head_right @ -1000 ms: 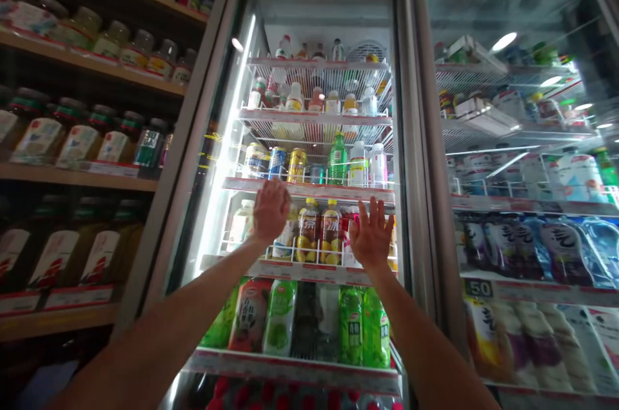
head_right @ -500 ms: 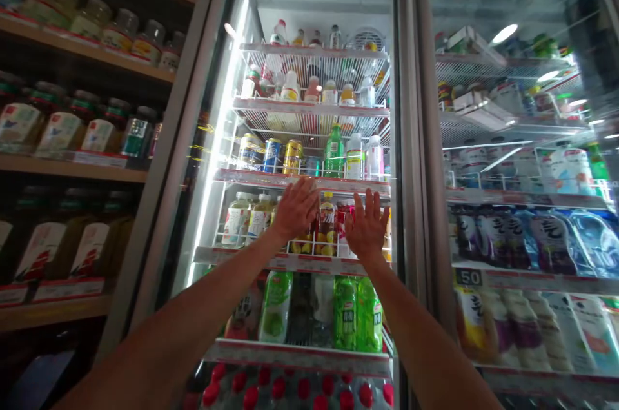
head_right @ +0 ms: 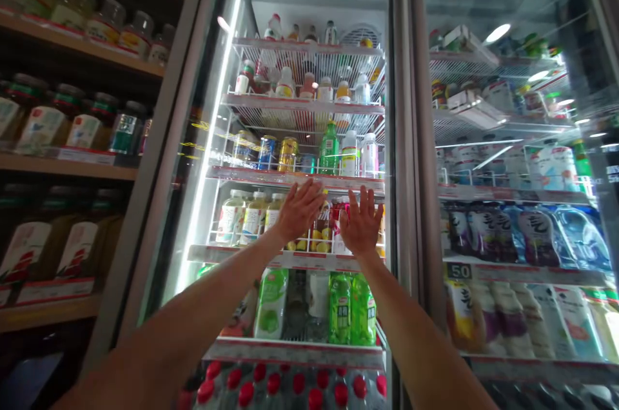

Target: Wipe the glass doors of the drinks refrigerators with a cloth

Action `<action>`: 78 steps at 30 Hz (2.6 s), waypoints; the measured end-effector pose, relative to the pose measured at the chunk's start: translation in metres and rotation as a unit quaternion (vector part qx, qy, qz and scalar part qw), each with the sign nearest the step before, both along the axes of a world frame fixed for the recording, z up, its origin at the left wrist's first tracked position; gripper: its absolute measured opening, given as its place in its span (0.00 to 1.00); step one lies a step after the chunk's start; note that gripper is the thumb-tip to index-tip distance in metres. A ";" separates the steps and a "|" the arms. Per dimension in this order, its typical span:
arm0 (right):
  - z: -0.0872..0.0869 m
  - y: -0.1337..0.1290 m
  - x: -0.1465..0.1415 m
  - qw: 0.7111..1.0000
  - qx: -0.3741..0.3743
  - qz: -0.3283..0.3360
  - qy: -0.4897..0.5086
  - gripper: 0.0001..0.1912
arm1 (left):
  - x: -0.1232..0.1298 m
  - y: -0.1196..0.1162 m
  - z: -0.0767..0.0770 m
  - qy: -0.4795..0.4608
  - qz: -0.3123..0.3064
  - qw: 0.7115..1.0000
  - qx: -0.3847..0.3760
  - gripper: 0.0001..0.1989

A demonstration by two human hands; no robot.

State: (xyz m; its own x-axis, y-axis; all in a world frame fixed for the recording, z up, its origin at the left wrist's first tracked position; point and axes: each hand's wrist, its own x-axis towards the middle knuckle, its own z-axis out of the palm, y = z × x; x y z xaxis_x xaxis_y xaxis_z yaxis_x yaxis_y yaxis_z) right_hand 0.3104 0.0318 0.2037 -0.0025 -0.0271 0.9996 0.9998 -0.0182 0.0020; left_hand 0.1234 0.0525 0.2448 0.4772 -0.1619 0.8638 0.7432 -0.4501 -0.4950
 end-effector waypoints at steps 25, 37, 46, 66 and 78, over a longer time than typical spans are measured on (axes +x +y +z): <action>0.000 0.003 -0.001 1.000 0.010 -0.005 0.006 0.25 | -0.124 0.017 0.020 -0.319 0.058 0.945 -0.030 0.21; -0.001 0.003 0.003 1.000 0.020 -0.020 -0.008 0.24 | -0.058 0.013 -0.008 -0.061 0.028 0.997 0.036 0.19; 0.000 0.003 0.001 1.000 0.015 -0.014 -0.003 0.25 | -0.052 0.014 0.002 -0.196 0.031 0.980 0.005 0.20; 0.000 0.001 0.001 1.000 0.012 -0.002 -0.004 0.24 | -0.027 0.012 0.003 0.001 -0.029 0.999 0.020 0.19; -0.001 0.003 0.000 1.000 0.017 0.005 0.003 0.24 | -0.086 0.031 0.013 -0.268 -0.035 0.963 0.024 0.20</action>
State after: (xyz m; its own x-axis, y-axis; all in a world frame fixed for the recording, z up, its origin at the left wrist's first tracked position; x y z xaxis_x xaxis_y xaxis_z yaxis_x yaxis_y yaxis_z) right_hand 0.3100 0.0349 0.2027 0.0040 -0.0606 0.9982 1.0000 -0.0081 -0.0045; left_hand 0.0376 0.0834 0.2579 -0.0476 -0.2232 0.9736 0.8659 -0.4951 -0.0711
